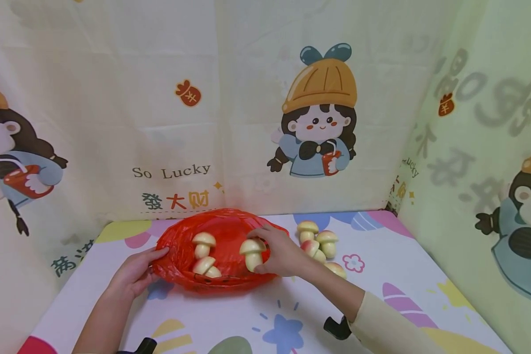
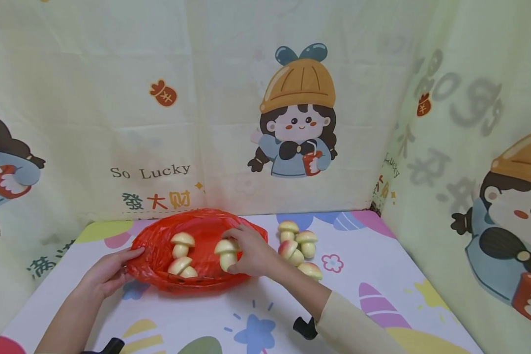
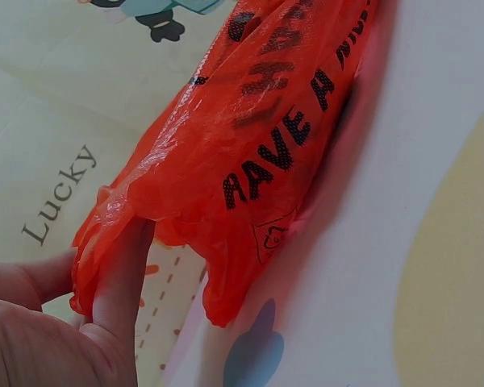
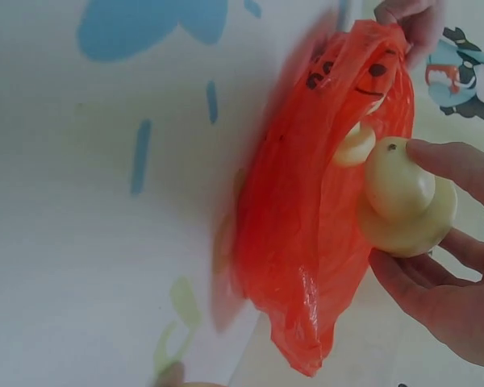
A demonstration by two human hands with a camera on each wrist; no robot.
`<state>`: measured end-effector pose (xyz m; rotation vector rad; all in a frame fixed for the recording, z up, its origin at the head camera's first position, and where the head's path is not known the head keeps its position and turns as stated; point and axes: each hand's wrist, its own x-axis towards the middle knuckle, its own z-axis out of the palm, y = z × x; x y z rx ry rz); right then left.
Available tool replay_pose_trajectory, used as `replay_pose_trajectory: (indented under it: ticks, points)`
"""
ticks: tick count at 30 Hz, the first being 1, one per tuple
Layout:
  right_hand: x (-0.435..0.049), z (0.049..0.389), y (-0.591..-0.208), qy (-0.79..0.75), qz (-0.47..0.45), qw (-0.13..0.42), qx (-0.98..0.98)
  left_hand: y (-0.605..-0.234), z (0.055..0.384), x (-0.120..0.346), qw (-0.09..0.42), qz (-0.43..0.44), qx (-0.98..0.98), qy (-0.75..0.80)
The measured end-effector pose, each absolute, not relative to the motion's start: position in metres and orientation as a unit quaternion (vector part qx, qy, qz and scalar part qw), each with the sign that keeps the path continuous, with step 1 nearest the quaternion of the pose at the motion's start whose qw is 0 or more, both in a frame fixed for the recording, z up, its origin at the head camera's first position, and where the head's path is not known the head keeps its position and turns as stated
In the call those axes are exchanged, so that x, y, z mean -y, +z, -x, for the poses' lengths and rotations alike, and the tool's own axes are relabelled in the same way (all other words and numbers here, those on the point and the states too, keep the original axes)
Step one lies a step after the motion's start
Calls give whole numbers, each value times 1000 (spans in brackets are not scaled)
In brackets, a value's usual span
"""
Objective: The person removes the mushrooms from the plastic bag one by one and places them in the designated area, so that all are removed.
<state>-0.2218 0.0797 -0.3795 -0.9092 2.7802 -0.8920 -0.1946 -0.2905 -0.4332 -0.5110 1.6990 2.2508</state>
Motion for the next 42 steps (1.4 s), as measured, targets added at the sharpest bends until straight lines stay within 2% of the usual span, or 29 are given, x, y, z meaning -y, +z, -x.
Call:
replay_pose_trajectory:
  ticks: [15,29,42]
  points:
    - [-111,196,-378,-316,264,36,-911,-432,196,291,143,182,-579,782]
    - [-140,188,-372,-310,261,3,-914,-435,197,290,138,166,-584,783]
    - [-161,181,-376,-282,237,5,-930,-434,196,290,142,177,-578,784]
